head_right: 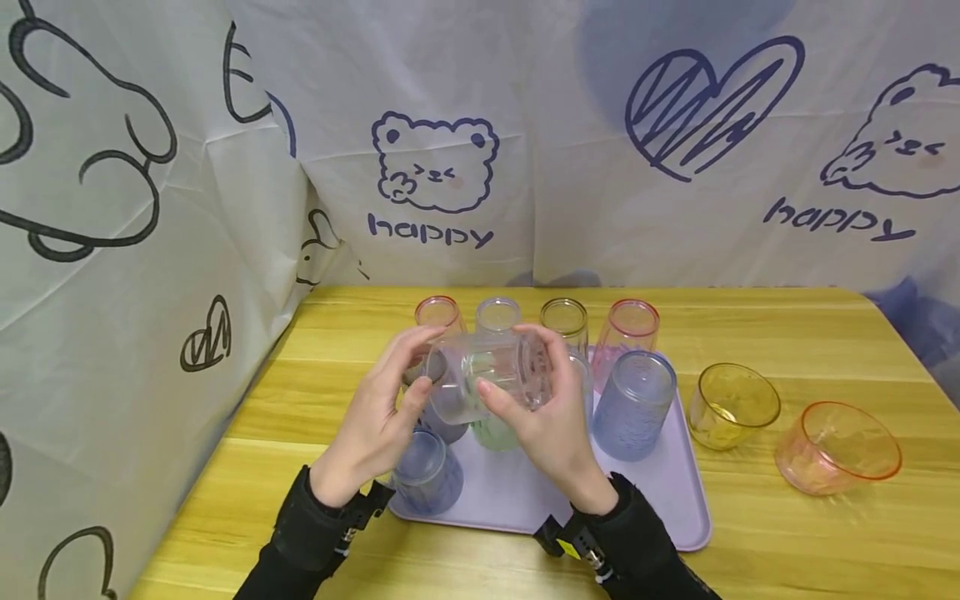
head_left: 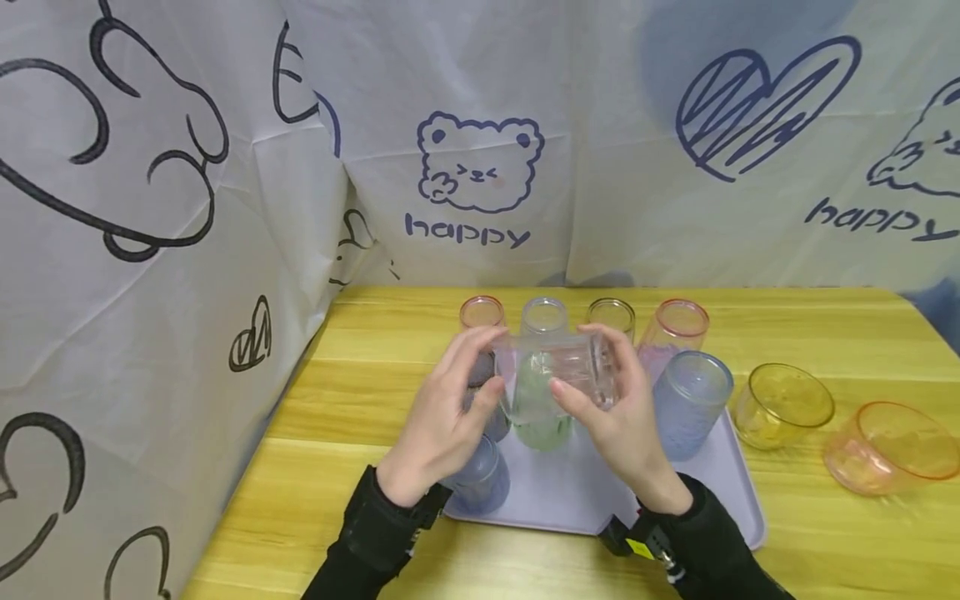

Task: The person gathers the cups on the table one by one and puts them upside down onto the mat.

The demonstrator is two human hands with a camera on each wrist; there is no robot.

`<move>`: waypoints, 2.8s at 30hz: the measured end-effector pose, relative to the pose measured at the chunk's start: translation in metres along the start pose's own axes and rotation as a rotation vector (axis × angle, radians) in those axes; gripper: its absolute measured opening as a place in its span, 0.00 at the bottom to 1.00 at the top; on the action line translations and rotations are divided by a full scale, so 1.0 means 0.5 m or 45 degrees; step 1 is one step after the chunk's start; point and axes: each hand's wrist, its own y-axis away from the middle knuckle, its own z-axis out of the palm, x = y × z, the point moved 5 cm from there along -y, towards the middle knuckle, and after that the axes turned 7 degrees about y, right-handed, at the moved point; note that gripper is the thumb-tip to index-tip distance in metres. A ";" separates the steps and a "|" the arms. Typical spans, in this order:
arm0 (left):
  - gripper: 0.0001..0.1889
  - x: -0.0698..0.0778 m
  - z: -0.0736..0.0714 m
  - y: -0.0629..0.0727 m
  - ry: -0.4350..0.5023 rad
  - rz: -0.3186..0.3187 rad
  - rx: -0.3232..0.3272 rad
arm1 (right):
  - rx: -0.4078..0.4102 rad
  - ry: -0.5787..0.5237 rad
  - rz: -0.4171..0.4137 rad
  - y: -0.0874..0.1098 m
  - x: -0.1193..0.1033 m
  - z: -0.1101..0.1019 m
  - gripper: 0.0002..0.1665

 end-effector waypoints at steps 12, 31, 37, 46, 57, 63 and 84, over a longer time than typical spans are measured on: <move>0.16 -0.057 -0.034 0.080 -0.218 -0.119 -0.085 | -0.201 0.477 -0.224 0.053 0.010 0.002 0.44; 0.34 -0.093 0.002 0.131 -0.370 -0.228 -0.422 | -0.662 0.864 -0.378 0.091 0.052 0.044 0.43; 0.32 -0.096 0.008 0.134 -0.340 -0.244 -0.451 | -0.750 0.931 -0.325 0.097 0.069 0.055 0.43; 0.31 -0.099 0.012 0.137 -0.307 -0.242 -0.430 | -0.817 1.006 -0.319 0.107 0.097 0.072 0.41; 0.38 -0.130 0.001 0.148 -0.179 -0.376 -0.531 | -0.798 1.027 -0.207 0.113 0.111 0.047 0.56; 0.42 -0.155 0.005 0.158 -0.147 -0.353 -0.621 | -0.823 0.991 -0.124 0.123 0.123 0.022 0.52; 0.39 -0.172 0.026 0.152 -0.088 -0.295 -0.701 | -0.882 0.930 -0.088 0.125 0.143 0.013 0.46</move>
